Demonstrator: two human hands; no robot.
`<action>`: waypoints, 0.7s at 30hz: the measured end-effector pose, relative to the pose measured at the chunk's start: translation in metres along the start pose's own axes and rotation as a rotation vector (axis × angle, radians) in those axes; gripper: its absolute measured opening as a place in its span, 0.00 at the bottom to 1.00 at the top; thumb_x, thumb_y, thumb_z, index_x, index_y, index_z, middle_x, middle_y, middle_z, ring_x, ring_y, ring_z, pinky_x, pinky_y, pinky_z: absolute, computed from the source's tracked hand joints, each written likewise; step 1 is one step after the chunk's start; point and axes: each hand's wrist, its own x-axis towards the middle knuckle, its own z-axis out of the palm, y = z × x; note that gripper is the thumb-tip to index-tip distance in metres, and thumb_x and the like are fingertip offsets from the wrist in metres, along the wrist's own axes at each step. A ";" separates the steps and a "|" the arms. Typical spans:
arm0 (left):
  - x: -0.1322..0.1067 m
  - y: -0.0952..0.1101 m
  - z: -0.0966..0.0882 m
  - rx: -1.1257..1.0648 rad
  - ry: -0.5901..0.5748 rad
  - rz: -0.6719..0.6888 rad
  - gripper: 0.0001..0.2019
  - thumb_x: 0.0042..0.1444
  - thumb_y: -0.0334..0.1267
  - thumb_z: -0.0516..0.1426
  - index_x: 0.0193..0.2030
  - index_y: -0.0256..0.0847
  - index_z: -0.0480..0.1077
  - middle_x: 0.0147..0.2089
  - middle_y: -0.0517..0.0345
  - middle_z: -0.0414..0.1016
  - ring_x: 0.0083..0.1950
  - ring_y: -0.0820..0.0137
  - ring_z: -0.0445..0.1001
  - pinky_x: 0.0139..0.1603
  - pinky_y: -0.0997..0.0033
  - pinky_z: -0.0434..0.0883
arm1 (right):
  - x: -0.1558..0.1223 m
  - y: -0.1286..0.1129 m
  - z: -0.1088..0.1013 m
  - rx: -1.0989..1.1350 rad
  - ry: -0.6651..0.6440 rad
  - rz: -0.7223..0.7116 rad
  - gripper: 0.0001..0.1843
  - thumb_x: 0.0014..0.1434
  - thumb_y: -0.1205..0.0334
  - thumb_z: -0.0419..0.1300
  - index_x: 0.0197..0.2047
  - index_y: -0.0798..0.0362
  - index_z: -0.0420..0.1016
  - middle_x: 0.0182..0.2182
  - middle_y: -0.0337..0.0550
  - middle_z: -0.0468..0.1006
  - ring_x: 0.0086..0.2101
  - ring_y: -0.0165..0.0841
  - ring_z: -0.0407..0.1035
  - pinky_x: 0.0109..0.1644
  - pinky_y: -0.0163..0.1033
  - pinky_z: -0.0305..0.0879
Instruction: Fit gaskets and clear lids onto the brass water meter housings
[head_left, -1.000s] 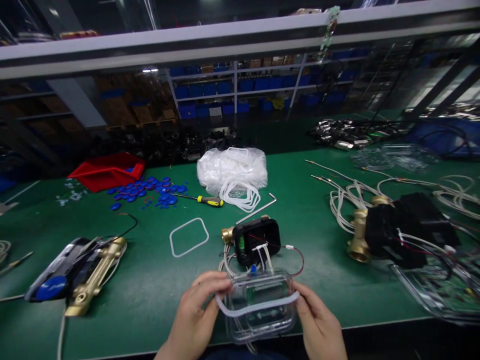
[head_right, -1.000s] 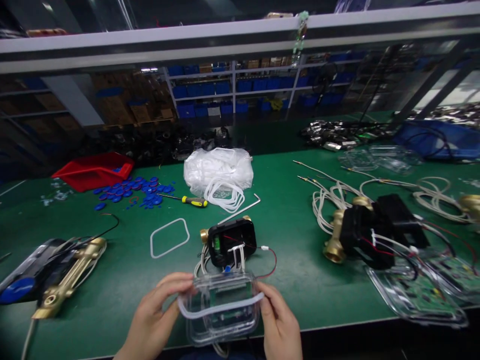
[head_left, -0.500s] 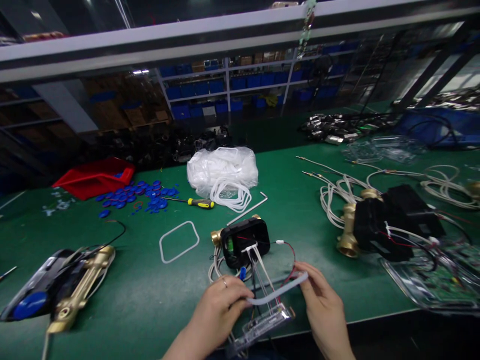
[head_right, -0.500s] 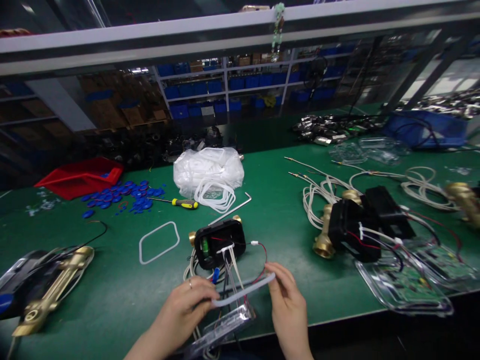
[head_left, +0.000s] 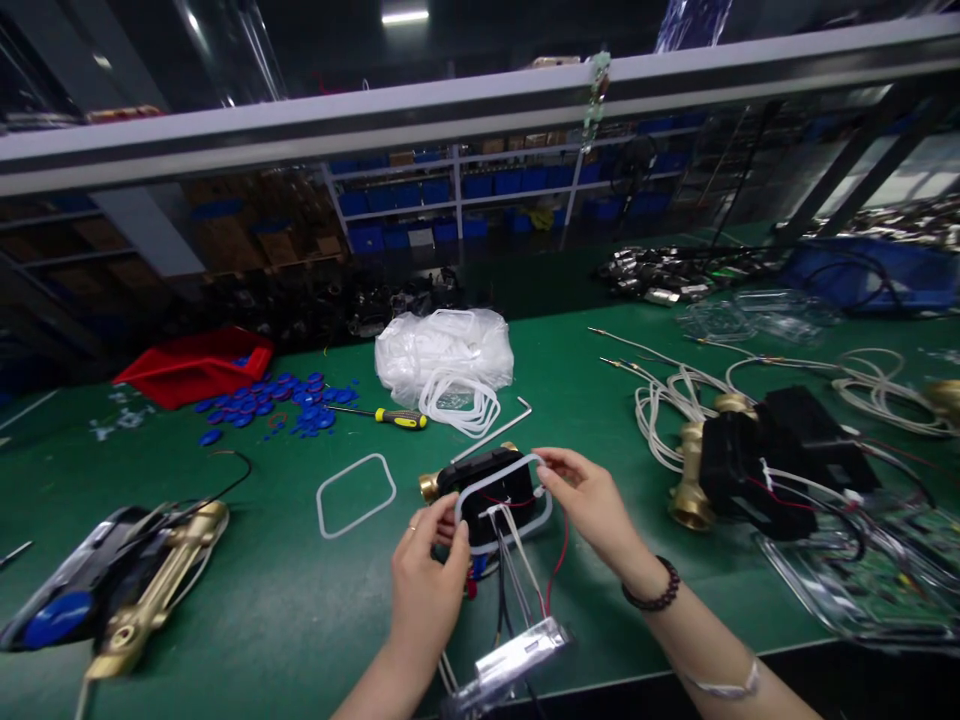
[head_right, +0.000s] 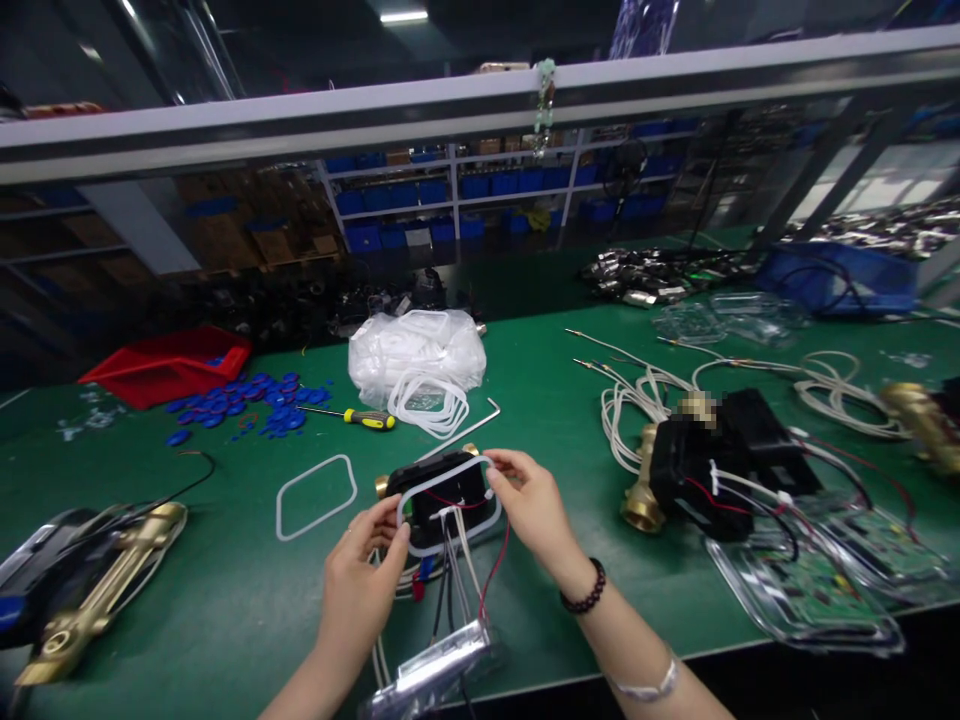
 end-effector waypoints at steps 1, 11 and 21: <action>0.001 -0.002 0.000 -0.003 0.015 -0.014 0.12 0.55 0.37 0.56 0.45 0.39 0.74 0.33 0.55 0.76 0.31 0.71 0.75 0.32 0.74 0.75 | 0.003 -0.001 0.002 0.003 -0.021 -0.006 0.18 0.47 0.50 0.64 0.36 0.55 0.79 0.32 0.48 0.79 0.32 0.37 0.72 0.36 0.42 0.71; 0.016 -0.007 -0.004 -0.022 0.108 0.027 0.09 0.56 0.38 0.56 0.37 0.38 0.76 0.37 0.53 0.76 0.31 0.71 0.76 0.33 0.72 0.76 | 0.011 0.003 0.011 0.089 -0.049 -0.003 0.12 0.44 0.53 0.68 0.31 0.52 0.81 0.32 0.45 0.77 0.33 0.35 0.71 0.34 0.38 0.69; 0.016 -0.013 -0.015 0.106 0.122 0.112 0.09 0.58 0.39 0.55 0.37 0.40 0.77 0.34 0.55 0.75 0.34 0.70 0.75 0.38 0.72 0.74 | -0.039 0.006 0.012 0.079 0.033 0.068 0.16 0.45 0.49 0.69 0.30 0.53 0.79 0.34 0.47 0.75 0.31 0.35 0.71 0.29 0.37 0.70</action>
